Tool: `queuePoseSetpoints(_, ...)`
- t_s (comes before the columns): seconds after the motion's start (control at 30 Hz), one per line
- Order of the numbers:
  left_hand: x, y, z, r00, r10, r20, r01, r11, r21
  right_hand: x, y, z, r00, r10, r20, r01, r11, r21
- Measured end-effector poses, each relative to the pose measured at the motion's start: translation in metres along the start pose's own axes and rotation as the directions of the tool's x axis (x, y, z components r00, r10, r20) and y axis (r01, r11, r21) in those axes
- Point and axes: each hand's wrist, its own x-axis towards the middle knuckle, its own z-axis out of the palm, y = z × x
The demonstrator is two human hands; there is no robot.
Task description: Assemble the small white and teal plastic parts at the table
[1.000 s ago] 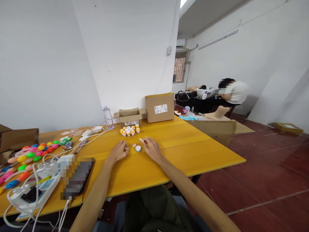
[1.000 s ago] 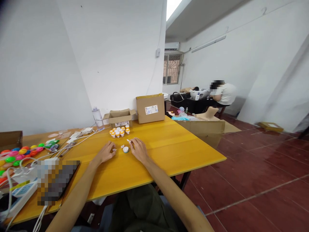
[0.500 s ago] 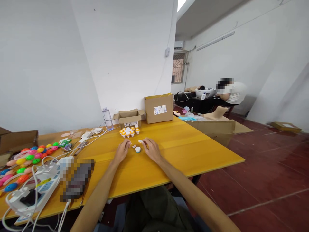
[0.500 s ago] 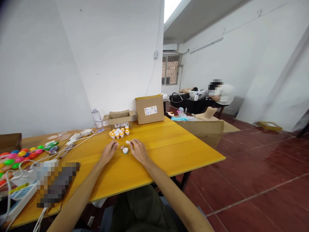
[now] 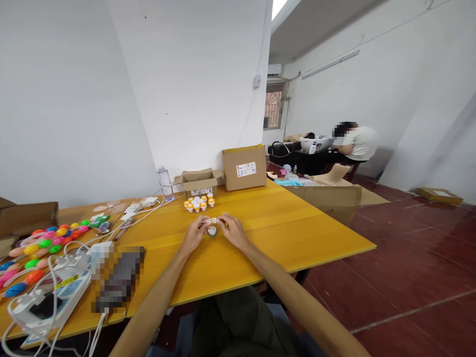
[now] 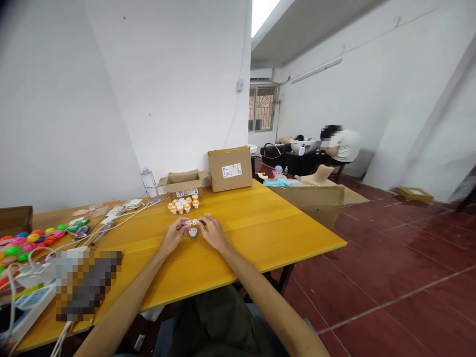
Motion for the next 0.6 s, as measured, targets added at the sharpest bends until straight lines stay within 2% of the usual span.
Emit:
queuePoseSetpoints(0.27, 0.001, 0.004, -0.001, 0.991, 0.123, -0.043, -0.114, 0.977, 0.177, 0.004, 0.006, 0.004, 0.990, 0.072, 0.124, -0.102, 0.961, 0.257)
queuePoseSetpoints(0.6, 0.000, 0.004, 0.003, 0.994, 0.112, -0.015, -0.108, 0.980, 0.169, 0.005, 0.015, 0.007, 0.967, 0.148, 0.208, -0.232, 0.848, 0.476)
